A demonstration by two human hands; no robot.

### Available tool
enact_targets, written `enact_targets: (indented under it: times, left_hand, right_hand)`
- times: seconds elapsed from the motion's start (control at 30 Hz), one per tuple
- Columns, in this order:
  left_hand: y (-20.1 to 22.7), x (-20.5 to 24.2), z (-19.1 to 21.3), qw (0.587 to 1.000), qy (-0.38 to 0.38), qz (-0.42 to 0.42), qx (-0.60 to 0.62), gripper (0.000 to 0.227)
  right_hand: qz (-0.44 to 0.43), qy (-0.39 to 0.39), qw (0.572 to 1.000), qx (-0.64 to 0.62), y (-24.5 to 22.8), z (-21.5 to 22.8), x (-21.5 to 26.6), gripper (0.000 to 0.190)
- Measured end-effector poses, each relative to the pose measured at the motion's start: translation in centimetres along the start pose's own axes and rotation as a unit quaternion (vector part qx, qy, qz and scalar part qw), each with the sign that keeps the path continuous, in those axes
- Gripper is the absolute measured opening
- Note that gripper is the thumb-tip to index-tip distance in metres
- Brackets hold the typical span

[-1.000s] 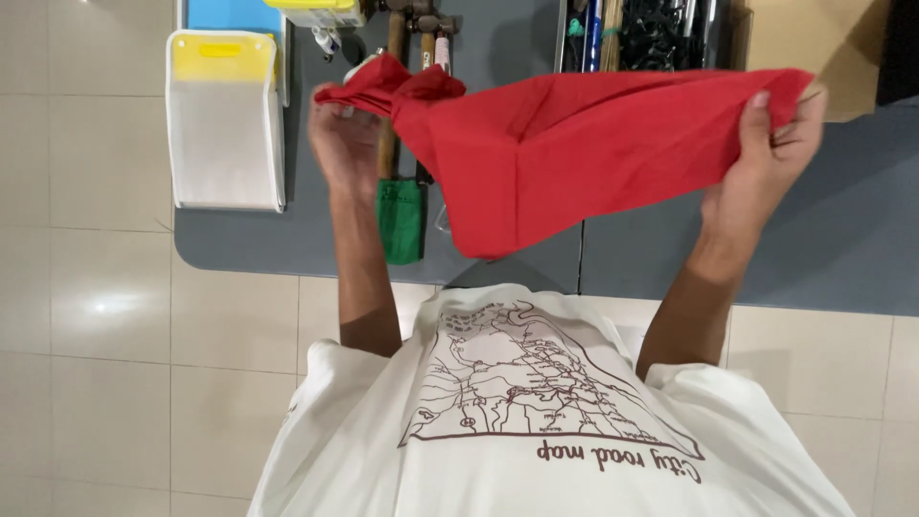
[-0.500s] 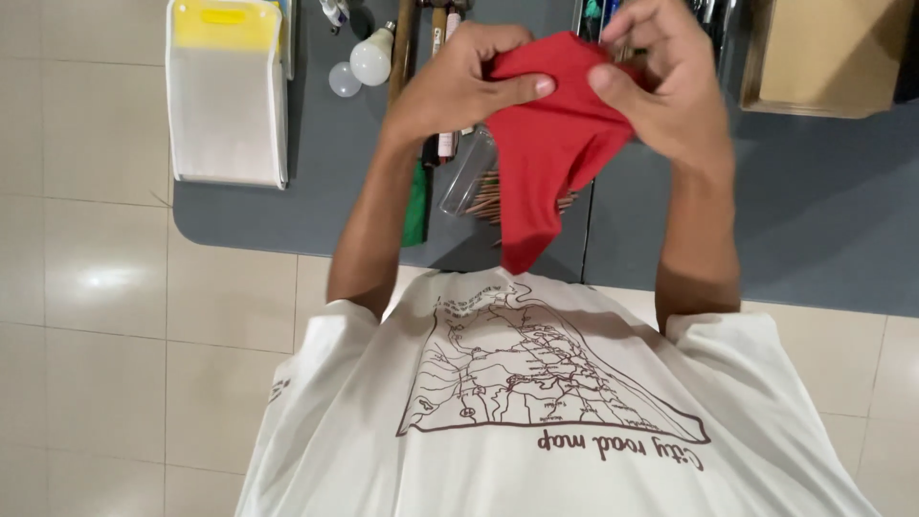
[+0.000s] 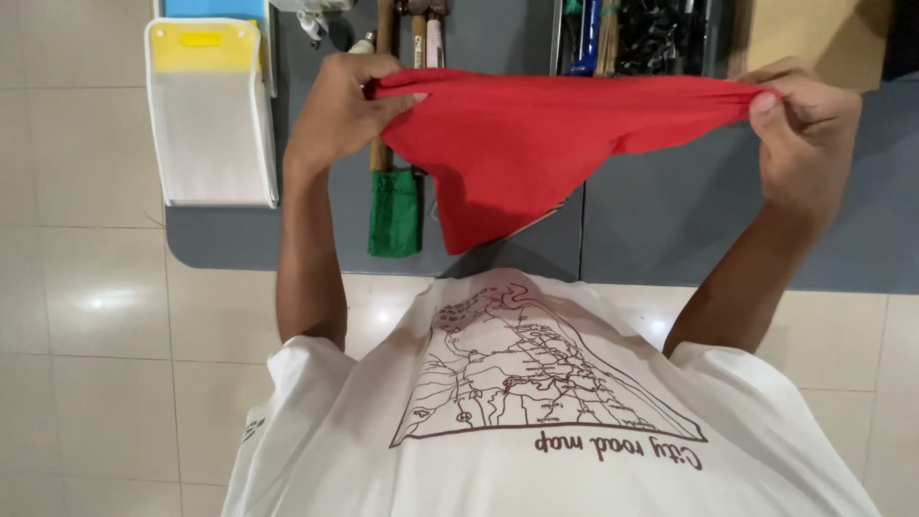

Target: The person folds a red cloth and uses it to wipe a small white tube and a clear glass cup. They then wipe several wooden sticks and place them into the glass cup. The person also handles a green cloth and a blue sponge on the table.

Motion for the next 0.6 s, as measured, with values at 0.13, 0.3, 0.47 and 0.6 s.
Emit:
enact_targets:
  times: [0.13,0.3,0.47,0.6]
  left_hand:
    - [5.2,-0.4,2.7,0.983,0.050,-0.020,0.176,0.017]
    - [-1.8,1.1,8.8,0.940,0.295,-0.001,0.171,0.016]
    - [-0.9,3.5,12.4,0.907,0.401,-0.095,0.091,0.022]
    - [-5.8,6.1,16.4,0.851,0.513,-0.080,0.077,0.035]
  right_hand:
    - [-0.099,0.111,0.988,-0.052,0.7,-1.0,-1.8,0.036]
    - [0.022,-0.220,0.970,0.098,-8.3,-15.6,-6.0,0.051]
    - [-0.088,-0.108,0.954,0.267,-3.4,-10.5,-6.4,0.027]
    - [0.054,0.093,0.959,0.261,-4.6,-3.5,-5.7,0.027]
Point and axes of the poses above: each hand's wrist, its own x-axis away from the middle knuckle, its own z-axis out of the back of the hand, y = z × x, the point moved 9 cm from there along -x, towards the middle knuckle, and after that the axes turned 2 degrees about y, right-handed, at the moved point
